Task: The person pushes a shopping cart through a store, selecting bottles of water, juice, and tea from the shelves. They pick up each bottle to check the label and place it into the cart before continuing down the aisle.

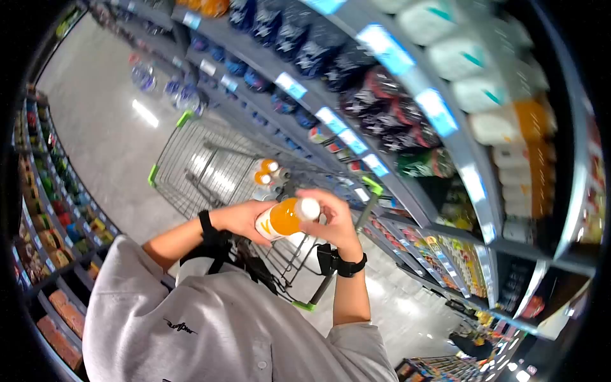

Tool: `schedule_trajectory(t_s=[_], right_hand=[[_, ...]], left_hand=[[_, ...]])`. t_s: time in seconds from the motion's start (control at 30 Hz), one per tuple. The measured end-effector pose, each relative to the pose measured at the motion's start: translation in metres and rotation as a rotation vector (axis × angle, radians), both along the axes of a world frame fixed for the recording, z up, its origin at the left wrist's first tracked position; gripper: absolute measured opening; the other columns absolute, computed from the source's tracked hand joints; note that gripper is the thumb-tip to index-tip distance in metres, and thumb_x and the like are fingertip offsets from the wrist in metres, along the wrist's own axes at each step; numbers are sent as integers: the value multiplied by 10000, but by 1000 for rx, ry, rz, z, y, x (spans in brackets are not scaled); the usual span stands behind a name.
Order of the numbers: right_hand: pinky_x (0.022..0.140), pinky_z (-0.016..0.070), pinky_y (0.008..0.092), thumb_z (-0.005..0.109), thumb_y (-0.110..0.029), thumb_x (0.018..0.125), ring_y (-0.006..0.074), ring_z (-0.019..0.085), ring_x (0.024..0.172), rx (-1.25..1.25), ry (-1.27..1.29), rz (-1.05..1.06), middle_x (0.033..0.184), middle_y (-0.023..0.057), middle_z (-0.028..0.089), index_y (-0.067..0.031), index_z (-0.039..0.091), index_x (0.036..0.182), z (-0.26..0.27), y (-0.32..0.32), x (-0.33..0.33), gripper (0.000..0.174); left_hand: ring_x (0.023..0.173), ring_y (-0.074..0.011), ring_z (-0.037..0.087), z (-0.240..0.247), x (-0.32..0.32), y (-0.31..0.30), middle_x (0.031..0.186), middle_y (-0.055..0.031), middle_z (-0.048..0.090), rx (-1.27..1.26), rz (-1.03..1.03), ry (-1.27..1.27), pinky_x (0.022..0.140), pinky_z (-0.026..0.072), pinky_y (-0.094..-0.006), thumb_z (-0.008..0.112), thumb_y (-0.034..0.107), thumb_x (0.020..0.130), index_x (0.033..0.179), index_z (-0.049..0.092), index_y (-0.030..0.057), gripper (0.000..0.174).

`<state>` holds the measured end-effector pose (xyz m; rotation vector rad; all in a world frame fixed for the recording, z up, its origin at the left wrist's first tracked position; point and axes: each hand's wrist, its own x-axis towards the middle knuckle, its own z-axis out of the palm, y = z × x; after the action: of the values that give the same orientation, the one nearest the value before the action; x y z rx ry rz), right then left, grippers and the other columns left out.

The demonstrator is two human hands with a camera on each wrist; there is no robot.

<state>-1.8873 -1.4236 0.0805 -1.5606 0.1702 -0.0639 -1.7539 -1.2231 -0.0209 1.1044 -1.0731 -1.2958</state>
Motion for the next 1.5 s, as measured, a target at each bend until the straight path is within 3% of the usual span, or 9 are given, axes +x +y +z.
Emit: schedule_trajectory(t_s=[0.13,0.27,0.37,0.57,0.73,1.1,1.27,1.37,1.5], right_hand=[[780,499,207,644,-48,897,115,593,1038,-86,-101,-430,1201,75,576,1,366,1444,37,-18,-46,616],[978,463,331,684,-120,881,216,495,1270,-346,-142,-477,1375,122,473,5,251,1484,79,-2,-70,753],[804,528,302,754,-155,817,199,621,1049,-456,-446,-788,1231,141,582,10,381,1376,92,-31,-60,692],[861,504,371,791,-214,787,273,652,1024,-712,-619,-1036,1143,167,647,1,485,1273,176,-107,-62,613],[914,480,445,793,-205,760,395,578,1123,-917,-620,-1219,1217,195,603,-47,469,1327,176,-164,-39,672],[804,508,485,767,-351,772,432,628,977,-983,-170,-1191,1024,236,668,-25,539,1149,187,-209,-17,548],[839,489,493,774,-421,764,457,596,960,-1130,-167,-1246,993,259,628,29,590,1011,168,-231,-9,545],[994,422,458,720,-318,836,444,506,1163,-1435,-317,-1367,1263,303,503,63,472,1290,154,-217,-9,643],[1010,391,435,623,-78,854,366,527,1149,-1322,-615,-1241,1240,201,568,31,556,1238,132,-100,-26,405]], left_hand=[[1038,-300,646,85,-35,-49,1126,-138,661,-27,371,-395,886,500,-378,854,297,685,1245,516,57,697],[992,-377,628,157,-52,-112,1064,-164,651,-320,686,-791,840,511,-429,832,303,660,1193,528,64,659],[1006,-384,597,206,-65,-163,1077,-185,609,-618,758,-979,842,499,-444,740,178,700,1198,511,25,569],[1086,-391,559,275,-90,-241,1185,-214,572,-835,832,-1106,921,468,-456,688,153,773,1377,405,-23,690],[1107,-383,596,263,-77,-269,1419,-253,452,-773,639,-1070,891,517,-434,659,231,803,1458,291,-44,800],[879,-365,665,263,-61,-281,1435,-247,435,-521,467,-1000,809,533,-429,630,185,783,1494,232,-15,839],[794,-281,680,239,-61,-260,1445,-143,470,-599,454,-979,729,536,-390,589,105,814,1372,484,49,570],[788,-290,661,191,-66,-202,1404,-105,516,-598,428,-947,708,531,-372,582,97,829,1204,583,69,376],[890,-253,673,44,-49,-99,1371,-97,544,-269,505,-751,743,529,-355,576,82,841,1144,628,72,308]])
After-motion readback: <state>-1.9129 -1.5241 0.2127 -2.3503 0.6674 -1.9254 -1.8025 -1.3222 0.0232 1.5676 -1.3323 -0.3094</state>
